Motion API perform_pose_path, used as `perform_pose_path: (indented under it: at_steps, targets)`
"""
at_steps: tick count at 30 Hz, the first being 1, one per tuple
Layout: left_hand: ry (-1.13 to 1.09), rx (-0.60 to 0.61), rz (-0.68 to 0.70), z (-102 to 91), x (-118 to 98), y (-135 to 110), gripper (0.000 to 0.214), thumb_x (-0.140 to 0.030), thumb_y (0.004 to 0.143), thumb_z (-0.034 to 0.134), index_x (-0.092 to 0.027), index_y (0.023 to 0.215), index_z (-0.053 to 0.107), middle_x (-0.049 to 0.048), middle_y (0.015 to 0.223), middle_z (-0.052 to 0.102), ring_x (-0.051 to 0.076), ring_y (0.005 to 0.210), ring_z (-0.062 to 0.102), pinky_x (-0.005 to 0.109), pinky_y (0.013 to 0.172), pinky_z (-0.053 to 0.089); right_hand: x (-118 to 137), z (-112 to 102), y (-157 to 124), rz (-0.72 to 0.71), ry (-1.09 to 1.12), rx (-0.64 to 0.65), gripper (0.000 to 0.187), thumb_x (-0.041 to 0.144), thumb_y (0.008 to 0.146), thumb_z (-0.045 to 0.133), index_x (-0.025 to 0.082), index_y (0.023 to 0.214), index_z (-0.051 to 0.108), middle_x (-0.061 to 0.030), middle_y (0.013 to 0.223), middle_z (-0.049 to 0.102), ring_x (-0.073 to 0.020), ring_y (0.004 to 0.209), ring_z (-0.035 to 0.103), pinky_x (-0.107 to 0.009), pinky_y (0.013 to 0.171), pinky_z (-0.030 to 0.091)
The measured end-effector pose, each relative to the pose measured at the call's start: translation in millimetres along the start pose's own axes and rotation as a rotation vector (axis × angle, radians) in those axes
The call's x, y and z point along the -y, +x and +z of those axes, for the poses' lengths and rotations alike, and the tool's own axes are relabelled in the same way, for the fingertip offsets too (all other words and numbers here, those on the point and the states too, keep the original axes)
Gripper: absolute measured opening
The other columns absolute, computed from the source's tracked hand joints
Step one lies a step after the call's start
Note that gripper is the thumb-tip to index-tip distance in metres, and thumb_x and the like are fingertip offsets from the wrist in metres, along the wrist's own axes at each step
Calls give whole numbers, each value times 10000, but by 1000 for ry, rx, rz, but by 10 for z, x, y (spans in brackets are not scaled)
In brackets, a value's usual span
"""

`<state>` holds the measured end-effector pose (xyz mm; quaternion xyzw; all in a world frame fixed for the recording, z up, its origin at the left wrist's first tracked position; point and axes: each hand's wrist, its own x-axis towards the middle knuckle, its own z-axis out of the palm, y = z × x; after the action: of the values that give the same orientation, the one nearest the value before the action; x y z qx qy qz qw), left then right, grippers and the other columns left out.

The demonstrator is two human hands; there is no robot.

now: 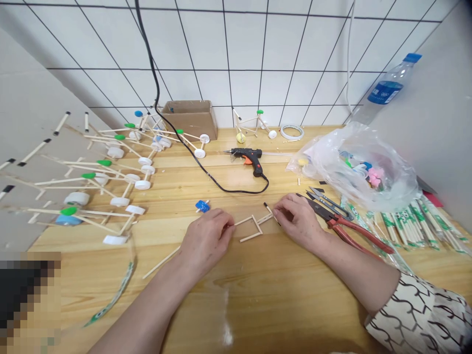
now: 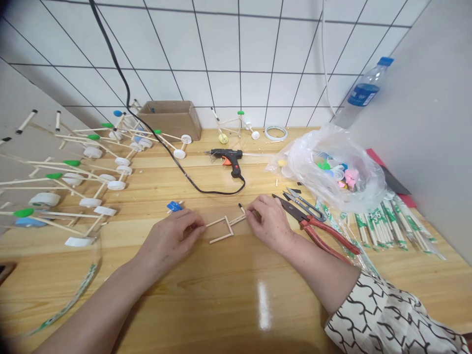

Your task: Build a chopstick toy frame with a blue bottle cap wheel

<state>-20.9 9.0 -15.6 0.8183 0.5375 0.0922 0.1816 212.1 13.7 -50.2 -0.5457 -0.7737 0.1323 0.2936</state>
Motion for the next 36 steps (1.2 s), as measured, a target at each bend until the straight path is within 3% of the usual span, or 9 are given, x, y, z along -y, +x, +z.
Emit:
perform_pose_path:
  at_steps: [15, 29, 36]
  targets:
    - [-58, 213, -3, -46, -129, -59, 128, -220, 798, 492, -189, 727, 593, 30, 815, 620, 185, 797, 566, 288, 679, 405, 14, -11, -1, -4, -12, 2, 107, 152, 792, 532, 186, 736, 617, -34, 729, 590, -167, 720, 527, -308, 689, 361]
    - [-28, 193, 13, 7, -113, -58, 113, -217, 794, 504, -195, 724, 589, 29, 810, 628, 186, 785, 572, 285, 662, 406, 12, -1, -1, -7, -27, 5, 105, 158, 789, 532, 188, 733, 616, -36, 732, 598, -169, 716, 531, -310, 686, 357]
    - [-5, 66, -30, -43, 12, -9, 183, -202, 818, 427, -192, 782, 606, 41, 832, 642, 195, 808, 582, 297, 691, 422, 3, 2, -2, -4, -21, 8, 114, 171, 798, 532, 188, 736, 626, -31, 731, 594, -162, 705, 530, -312, 694, 355]
